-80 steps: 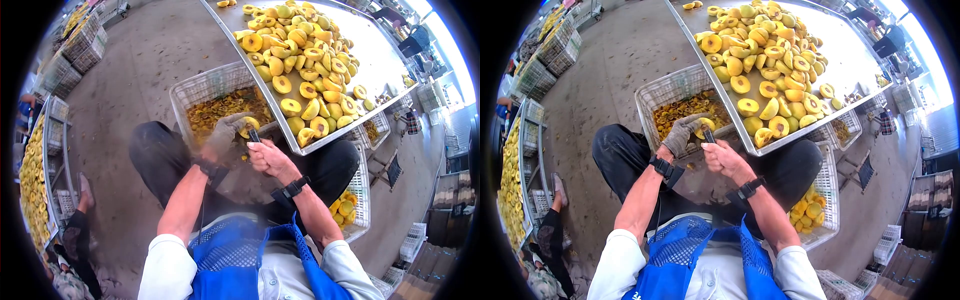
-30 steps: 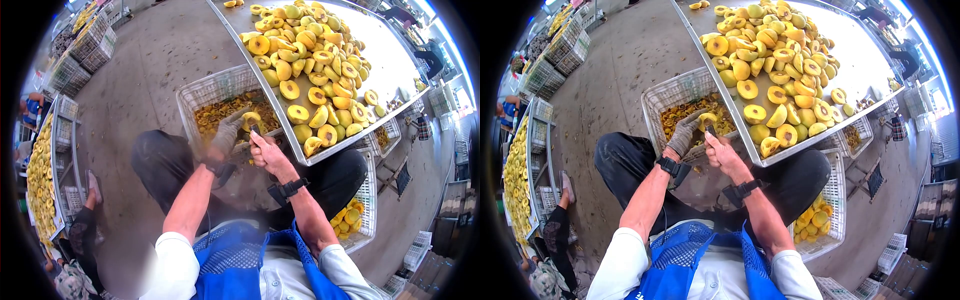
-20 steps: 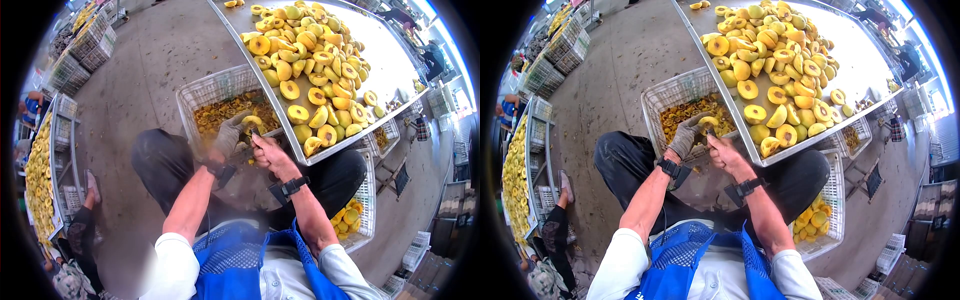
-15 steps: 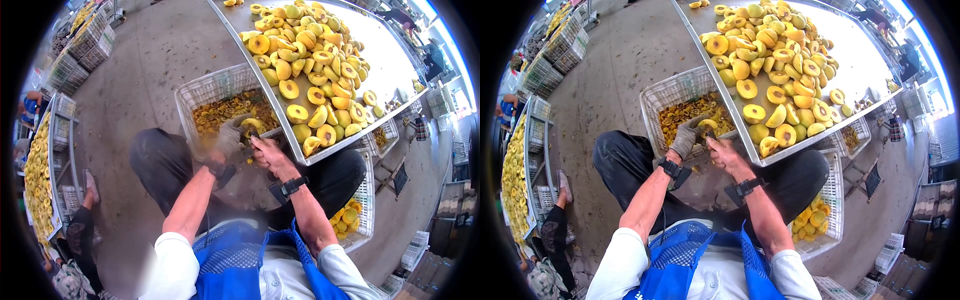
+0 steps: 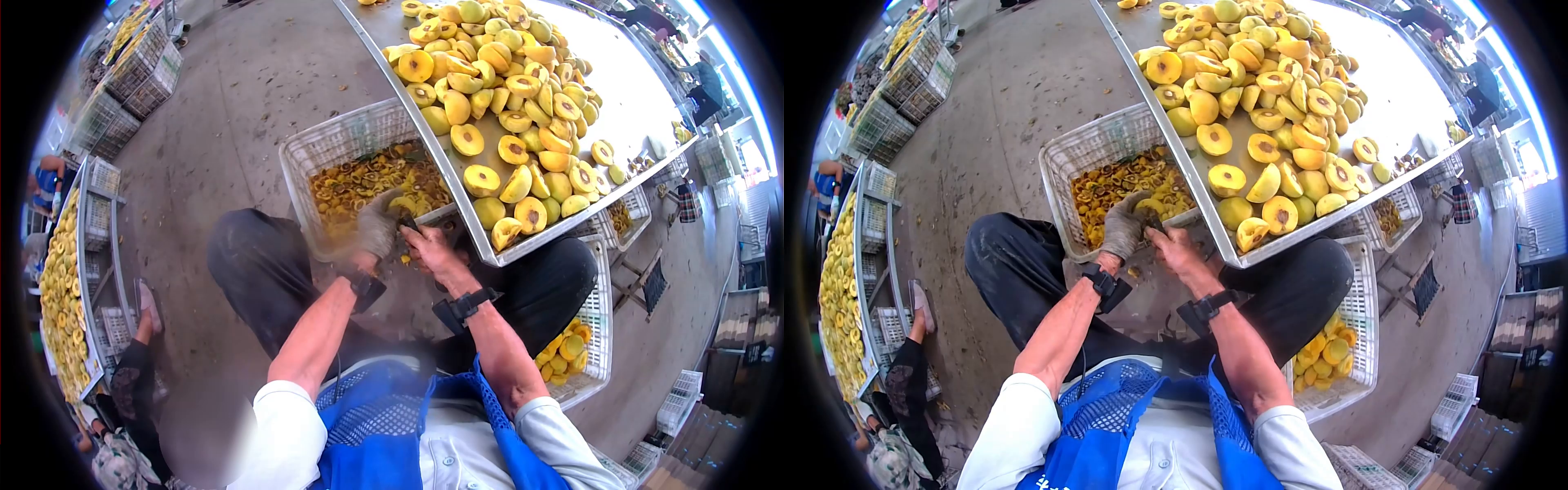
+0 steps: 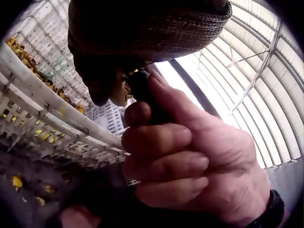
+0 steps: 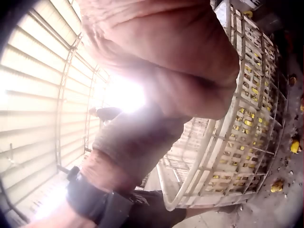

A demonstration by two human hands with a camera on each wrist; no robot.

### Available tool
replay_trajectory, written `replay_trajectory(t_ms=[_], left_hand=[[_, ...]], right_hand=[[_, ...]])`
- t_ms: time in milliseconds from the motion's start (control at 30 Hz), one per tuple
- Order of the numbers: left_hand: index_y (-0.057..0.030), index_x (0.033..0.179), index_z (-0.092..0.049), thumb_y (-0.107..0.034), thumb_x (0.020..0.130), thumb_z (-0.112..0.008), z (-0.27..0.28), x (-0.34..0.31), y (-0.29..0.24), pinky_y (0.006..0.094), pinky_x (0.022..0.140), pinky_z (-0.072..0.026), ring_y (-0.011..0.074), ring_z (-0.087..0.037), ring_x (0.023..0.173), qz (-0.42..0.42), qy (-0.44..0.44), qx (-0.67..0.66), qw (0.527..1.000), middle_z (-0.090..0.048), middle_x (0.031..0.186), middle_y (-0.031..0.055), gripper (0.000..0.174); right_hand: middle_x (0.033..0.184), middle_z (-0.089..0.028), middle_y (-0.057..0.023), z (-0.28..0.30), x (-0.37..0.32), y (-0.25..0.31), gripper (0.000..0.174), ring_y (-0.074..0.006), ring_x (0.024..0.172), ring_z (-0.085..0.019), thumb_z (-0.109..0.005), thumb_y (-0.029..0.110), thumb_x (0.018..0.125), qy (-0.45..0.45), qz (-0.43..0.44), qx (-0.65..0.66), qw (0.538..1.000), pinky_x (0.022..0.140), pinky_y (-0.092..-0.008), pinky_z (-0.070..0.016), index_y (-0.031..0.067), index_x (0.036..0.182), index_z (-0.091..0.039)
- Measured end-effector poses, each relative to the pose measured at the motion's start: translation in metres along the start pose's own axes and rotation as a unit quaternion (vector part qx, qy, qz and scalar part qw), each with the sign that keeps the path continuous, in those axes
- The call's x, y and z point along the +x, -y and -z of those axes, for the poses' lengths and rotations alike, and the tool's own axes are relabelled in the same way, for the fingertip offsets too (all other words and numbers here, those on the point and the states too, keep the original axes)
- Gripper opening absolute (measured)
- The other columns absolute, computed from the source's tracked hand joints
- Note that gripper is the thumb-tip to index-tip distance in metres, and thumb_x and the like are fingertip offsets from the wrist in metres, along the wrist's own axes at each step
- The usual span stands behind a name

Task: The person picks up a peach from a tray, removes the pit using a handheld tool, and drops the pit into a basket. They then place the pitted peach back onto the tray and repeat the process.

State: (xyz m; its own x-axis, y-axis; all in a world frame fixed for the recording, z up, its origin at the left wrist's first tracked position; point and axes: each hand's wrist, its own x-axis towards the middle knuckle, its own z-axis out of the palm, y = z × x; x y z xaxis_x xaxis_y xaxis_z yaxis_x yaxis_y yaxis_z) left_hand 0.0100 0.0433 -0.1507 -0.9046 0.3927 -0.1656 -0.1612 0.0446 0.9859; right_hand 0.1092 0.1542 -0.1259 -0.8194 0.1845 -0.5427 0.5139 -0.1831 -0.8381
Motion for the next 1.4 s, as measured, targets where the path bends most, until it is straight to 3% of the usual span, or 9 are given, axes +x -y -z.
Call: replay_trajectory(t_ms=[100,200,500,633,733,933,1167,1233,1400], left_hand=[[-0.0006,0.128,-0.064,0.008,0.096,-0.058,-0.003,-0.002,-0.001,0.0258,0.076,-0.0536,0.0106,-0.063,0.087,0.017,-0.005,-0.007,1.000,-0.069,0.102,0.0041,0.033],[0.0000,0.129,-0.064,0.006,0.097,-0.058,0.001,-0.003,-0.004,0.0257,0.077,-0.0541,0.0114,-0.064,0.089,0.037,0.001,-0.028,0.999,-0.068,0.106,0.0051,0.032],[-0.0004,0.132,-0.062,0.008,0.098,-0.056,0.003,-0.002,0.004,0.0260,0.076,-0.0550,0.0142,-0.068,0.093,0.040,0.001,-0.078,0.996,-0.070,0.107,0.0065,0.036],[-0.0009,0.133,-0.062,0.003,0.098,-0.058,0.001,-0.007,-0.013,0.0232,0.068,-0.0535,0.0106,-0.067,0.087,0.055,0.004,-0.110,0.992,-0.070,0.107,0.0049,0.035],[-0.0016,0.134,-0.062,-0.005,0.098,-0.064,0.010,-0.010,-0.027,0.0209,0.062,-0.0505,0.0071,-0.065,0.080,0.084,0.052,-0.116,0.988,-0.071,0.108,0.0035,0.037],[-0.0034,0.136,-0.061,-0.011,0.098,-0.067,0.017,-0.012,-0.037,0.0223,0.063,-0.0536,0.0092,-0.066,0.080,0.110,0.093,-0.166,0.976,-0.072,0.113,0.0061,0.040],[-0.0017,0.140,-0.055,-0.005,0.101,-0.057,0.027,-0.001,-0.024,0.0337,0.069,-0.0639,0.0242,-0.072,0.098,0.121,0.096,-0.247,0.957,-0.067,0.125,0.0127,0.040],[-0.0017,0.141,-0.054,-0.004,0.101,-0.056,0.028,0.000,-0.022,0.0349,0.064,-0.0644,0.0263,-0.072,0.097,0.104,0.088,-0.240,0.961,-0.066,0.127,0.0144,0.040],[-0.0019,0.141,-0.054,-0.002,0.101,-0.054,0.024,-0.002,-0.021,0.0340,0.064,-0.0645,0.0264,-0.073,0.096,0.093,0.071,-0.227,0.967,-0.067,0.126,0.0146,0.040]], right_hand=[[0.066,-0.061,-0.0189,-0.006,0.007,-0.020,0.037,-0.0314,0.058,-0.060,-0.070,0.030,0.094,-0.109,0.251,-0.192,0.942,0.054,-0.0430,-0.0441,-0.0017,0.079,-0.060],[0.079,-0.063,-0.0285,-0.010,0.007,-0.019,0.034,-0.0456,0.077,-0.064,-0.069,0.026,0.093,-0.145,0.268,-0.267,0.914,0.067,-0.0495,-0.0474,-0.0052,0.084,-0.059],[0.078,-0.063,-0.0325,-0.010,-0.006,-0.012,0.034,-0.0536,0.081,-0.062,-0.069,0.025,0.094,-0.167,0.309,-0.354,0.867,0.066,-0.0544,-0.0467,-0.0041,0.082,-0.057],[0.076,-0.063,-0.0258,-0.009,-0.010,-0.005,0.033,-0.0459,0.077,-0.063,-0.066,0.029,0.097,-0.173,0.276,-0.394,0.860,0.070,-0.0505,-0.0473,-0.0028,0.093,-0.060],[0.064,-0.049,0.0051,-0.004,0.001,-0.010,0.031,-0.0073,0.058,-0.050,-0.066,0.035,0.099,-0.054,0.180,-0.114,0.975,0.050,-0.0310,-0.0418,0.0077,0.088,-0.056],[0.061,-0.038,0.0099,0.003,-0.029,0.016,0.031,-0.0019,0.046,-0.033,-0.066,0.037,0.100,0.039,0.035,0.060,0.997,0.041,-0.0222,-0.0238,0.0123,0.086,-0.053],[0.064,-0.041,0.0084,0.004,-0.039,0.028,0.030,-0.0026,0.050,-0.037,-0.064,0.036,0.101,0.011,0.060,0.045,0.997,0.042,-0.0219,-0.0274,0.0099,0.089,-0.055],[0.066,-0.051,0.0003,0.003,-0.034,0.026,0.034,-0.0120,0.058,-0.051,-0.065,0.036,0.099,-0.109,0.193,-0.136,0.966,0.050,-0.0304,-0.0392,0.0046,0.093,-0.057],[0.073,-0.061,-0.0155,0.007,-0.023,0.020,0.037,-0.0312,0.072,-0.060,-0.066,0.036,0.097,-0.178,0.192,-0.289,0.921,0.066,-0.0435,-0.0458,-0.0008,0.095,-0.058]])
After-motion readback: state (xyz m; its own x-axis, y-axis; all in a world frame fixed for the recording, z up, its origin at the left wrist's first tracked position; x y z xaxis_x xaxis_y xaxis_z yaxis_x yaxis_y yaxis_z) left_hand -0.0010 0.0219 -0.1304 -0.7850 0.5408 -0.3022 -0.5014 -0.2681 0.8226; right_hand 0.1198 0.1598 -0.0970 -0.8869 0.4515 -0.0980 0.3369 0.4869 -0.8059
